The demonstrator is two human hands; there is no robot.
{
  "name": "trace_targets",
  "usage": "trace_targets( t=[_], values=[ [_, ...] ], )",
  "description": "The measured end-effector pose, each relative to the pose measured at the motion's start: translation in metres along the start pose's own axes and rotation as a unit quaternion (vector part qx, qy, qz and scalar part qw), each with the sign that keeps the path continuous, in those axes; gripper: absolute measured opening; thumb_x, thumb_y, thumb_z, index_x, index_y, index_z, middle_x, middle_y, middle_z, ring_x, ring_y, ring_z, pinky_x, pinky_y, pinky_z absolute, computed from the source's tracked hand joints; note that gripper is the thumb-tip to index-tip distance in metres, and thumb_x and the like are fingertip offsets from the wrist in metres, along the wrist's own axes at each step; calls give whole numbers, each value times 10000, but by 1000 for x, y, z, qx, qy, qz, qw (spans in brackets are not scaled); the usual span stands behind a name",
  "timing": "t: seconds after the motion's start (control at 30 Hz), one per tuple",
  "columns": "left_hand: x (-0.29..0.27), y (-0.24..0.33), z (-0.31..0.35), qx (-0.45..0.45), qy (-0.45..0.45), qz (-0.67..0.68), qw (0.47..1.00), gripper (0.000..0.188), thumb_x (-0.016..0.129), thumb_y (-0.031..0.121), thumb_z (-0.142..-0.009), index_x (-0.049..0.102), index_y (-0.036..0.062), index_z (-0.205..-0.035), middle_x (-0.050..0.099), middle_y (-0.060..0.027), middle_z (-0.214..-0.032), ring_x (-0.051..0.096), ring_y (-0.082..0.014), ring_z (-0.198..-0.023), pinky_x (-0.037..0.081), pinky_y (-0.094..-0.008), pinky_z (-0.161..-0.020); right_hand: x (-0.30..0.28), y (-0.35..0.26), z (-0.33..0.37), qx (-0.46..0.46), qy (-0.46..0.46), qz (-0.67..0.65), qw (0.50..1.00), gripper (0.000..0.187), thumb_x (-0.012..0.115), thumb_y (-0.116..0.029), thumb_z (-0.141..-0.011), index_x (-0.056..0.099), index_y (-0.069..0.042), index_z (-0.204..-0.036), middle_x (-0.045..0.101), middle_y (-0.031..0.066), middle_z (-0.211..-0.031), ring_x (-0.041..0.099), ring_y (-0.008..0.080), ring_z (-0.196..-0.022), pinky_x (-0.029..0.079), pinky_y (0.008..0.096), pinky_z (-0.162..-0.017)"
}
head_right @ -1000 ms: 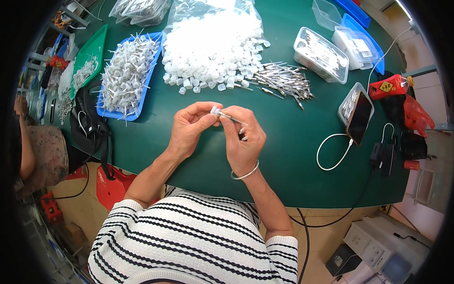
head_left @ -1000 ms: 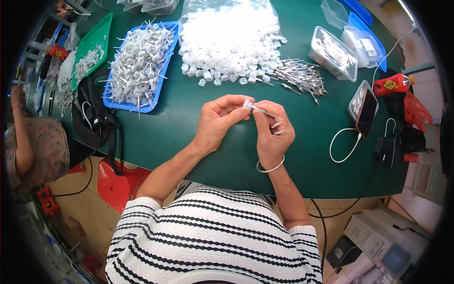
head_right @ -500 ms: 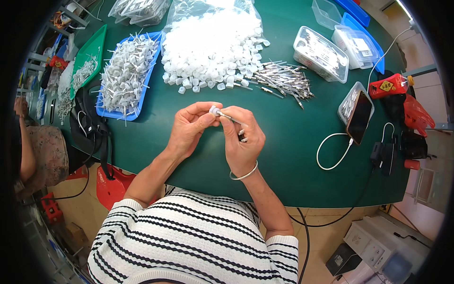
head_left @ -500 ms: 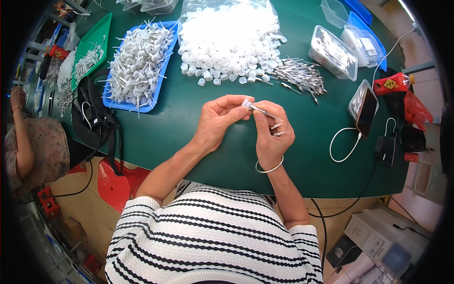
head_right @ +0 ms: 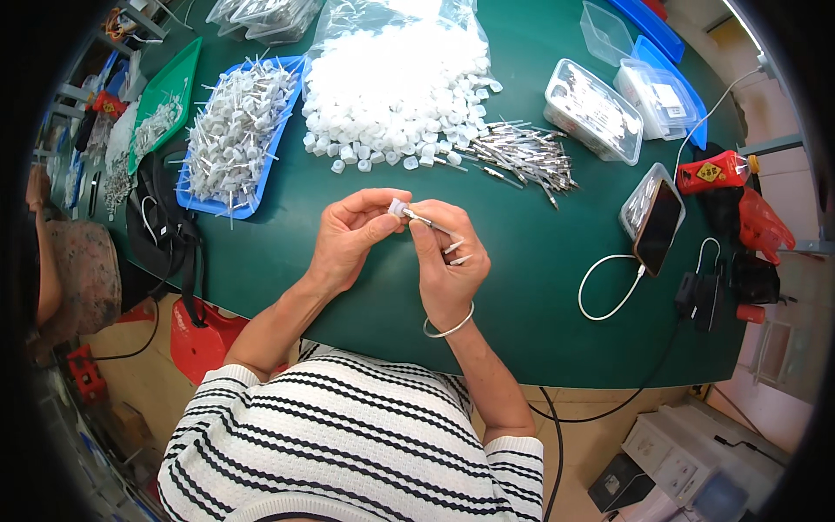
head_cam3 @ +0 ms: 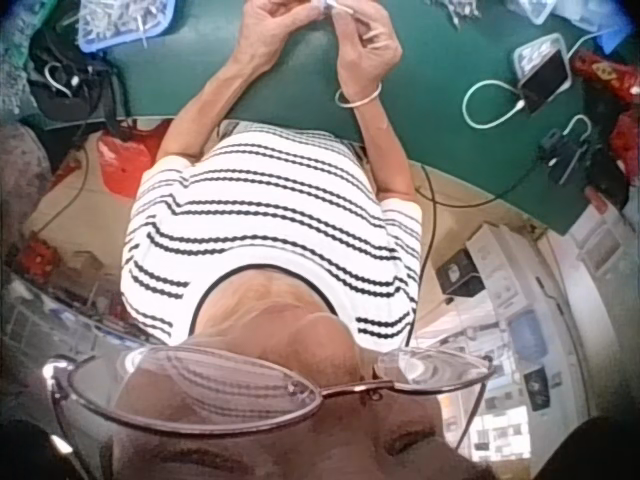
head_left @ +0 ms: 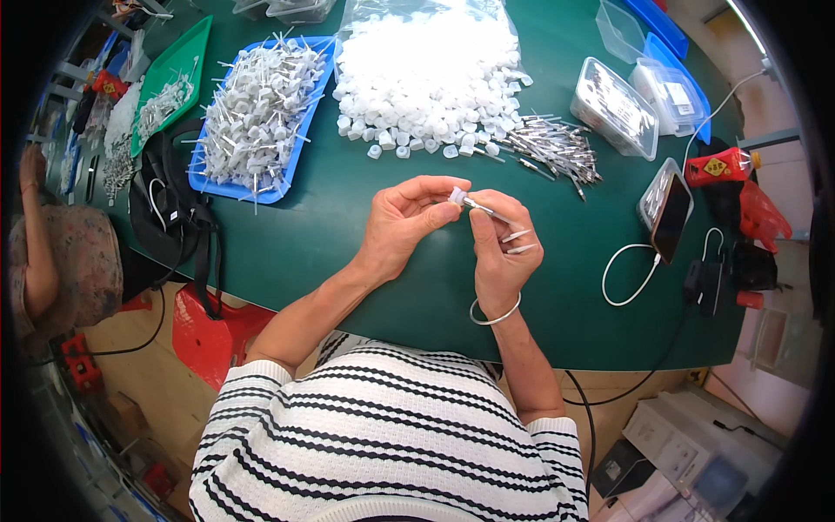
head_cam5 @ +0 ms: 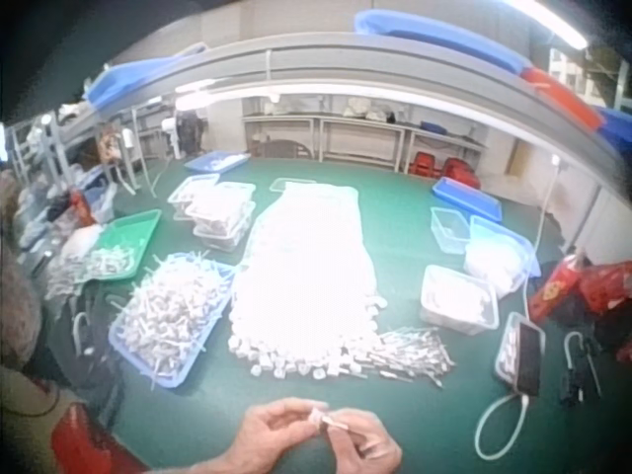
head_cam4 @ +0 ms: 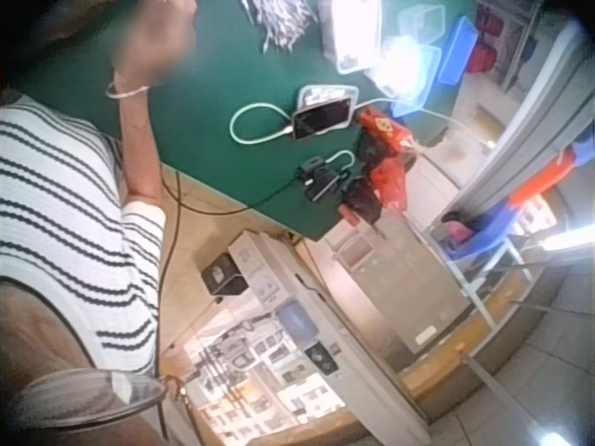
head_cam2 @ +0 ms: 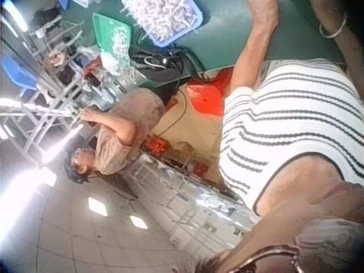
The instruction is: The person repeatedly picks up small white plastic caps and metal pins from a green table, inserts the pins into the caps, and places the assembled units into a blue tray. The process is continuous and repetitive throughout the clip.
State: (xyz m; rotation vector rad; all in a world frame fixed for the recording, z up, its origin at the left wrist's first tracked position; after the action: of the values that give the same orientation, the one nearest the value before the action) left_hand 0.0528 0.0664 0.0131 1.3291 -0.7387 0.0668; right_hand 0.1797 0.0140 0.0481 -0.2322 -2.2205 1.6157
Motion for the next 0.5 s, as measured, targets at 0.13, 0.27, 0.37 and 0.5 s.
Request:
trace_targets(
  t=[0.13, 0.27, 0.37, 0.5],
  values=[
    [-3, 2, 0, 11, 12, -7, 1000, 272, 668, 25, -860, 615, -30, -1121, 673, -86, -1014, 634, -128, -936, 517, -280, -857, 1, 2, 1, 7, -6, -10, 1000, 131, 621, 36, -882, 649, -1, -1005, 646, 72, -1024, 510, 4, -662, 385, 150, -522],
    [-4, 5, 0, 18, 7, -25, 1000, 267, 674, 11, -849, 616, -25, -1107, 672, -83, -1010, 633, -125, -933, 522, -272, -842, 2, 3, 1, 5, -12, -9, 1000, 134, 619, 34, -885, 646, -6, -1010, 640, 76, -1032, 507, 6, -669, 386, 150, -526],
    [-5, 4, 0, 14, 8, -23, 1000, 270, 677, 5, -844, 619, -23, -1106, 670, -77, -1001, 629, -117, -916, 521, -258, -827, 3, 3, 1, 3, -15, -9, 1000, 138, 620, 33, -885, 644, -8, -1014, 637, 74, -1031, 497, 4, -663, 383, 151, -524],
    [-4, 7, -1, 20, 5, -26, 999, 265, 680, -8, -838, 626, -24, -1097, 669, -69, -987, 623, -104, -891, 516, -235, -803, 3, 3, 1, 3, -17, -6, 1000, 131, 626, 29, -883, 647, -9, -1006, 635, 67, -1025, 479, 0, -650, 373, 153, -518]
  ],
)
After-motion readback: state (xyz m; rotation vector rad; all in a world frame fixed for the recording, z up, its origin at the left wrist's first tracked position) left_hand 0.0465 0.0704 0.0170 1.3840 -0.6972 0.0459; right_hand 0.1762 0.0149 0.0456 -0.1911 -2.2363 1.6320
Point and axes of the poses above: each hand's wrist, its own z-axis away from the middle knuckle, its own x-axis out of the palm, y = z × x, the point moved 10 cm from there along -z, towards the middle knuckle
